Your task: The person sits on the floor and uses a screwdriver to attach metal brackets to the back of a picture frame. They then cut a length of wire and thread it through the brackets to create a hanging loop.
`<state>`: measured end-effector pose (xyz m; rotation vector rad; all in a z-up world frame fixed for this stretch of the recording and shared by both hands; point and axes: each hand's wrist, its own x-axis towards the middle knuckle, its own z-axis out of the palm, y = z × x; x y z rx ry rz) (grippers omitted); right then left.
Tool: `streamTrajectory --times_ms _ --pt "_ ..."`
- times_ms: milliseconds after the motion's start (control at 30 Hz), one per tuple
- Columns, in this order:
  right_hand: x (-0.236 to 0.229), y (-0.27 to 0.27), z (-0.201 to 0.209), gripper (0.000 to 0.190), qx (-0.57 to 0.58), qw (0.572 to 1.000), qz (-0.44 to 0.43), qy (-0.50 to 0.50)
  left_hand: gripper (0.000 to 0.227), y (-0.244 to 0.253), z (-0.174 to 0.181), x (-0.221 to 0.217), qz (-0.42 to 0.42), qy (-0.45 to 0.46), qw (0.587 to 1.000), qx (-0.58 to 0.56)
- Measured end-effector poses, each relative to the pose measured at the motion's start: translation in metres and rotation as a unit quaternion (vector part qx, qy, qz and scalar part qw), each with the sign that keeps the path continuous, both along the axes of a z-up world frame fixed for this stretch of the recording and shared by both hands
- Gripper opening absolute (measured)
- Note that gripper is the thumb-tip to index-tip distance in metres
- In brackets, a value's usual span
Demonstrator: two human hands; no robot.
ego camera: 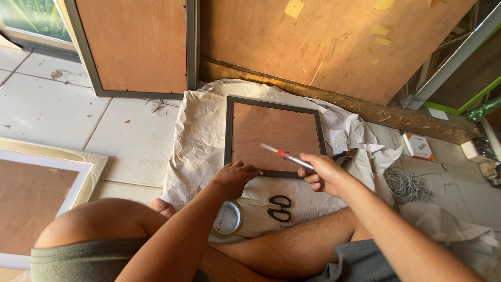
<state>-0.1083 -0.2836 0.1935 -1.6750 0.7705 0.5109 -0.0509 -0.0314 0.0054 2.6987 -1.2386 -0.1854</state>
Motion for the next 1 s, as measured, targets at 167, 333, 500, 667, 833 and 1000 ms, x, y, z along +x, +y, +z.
streamTrajectory --times_ms 167,333,500,667,833,1000 --pt "0.033 -0.024 -0.046 0.035 0.133 0.986 -0.081 -0.058 0.049 -0.012 0.010 0.011 0.015 -0.011 1.000 -0.006" --pt "0.073 -0.028 -0.092 0.028 0.174 0.978 -0.072 -0.087 0.042 -0.020 0.006 0.021 -0.001 -0.027 1.000 0.005" --pt "0.082 -0.016 -0.161 0.041 0.068 0.992 -0.023 -0.108 0.028 -0.031 0.030 0.040 0.083 0.107 0.990 -0.042" --pt "0.103 0.000 -0.143 0.044 -0.082 0.980 0.163 -0.082 0.015 -0.049 0.013 0.065 0.123 0.146 0.977 -0.090" --pt "0.114 0.002 -0.139 0.039 -0.111 0.966 0.217 -0.085 0.014 -0.053 0.006 0.077 0.117 0.172 0.976 -0.070" --pt "0.109 0.000 -0.137 0.036 -0.117 0.964 0.218 -0.100 0.016 -0.049 0.007 0.074 0.127 0.198 0.969 -0.076"
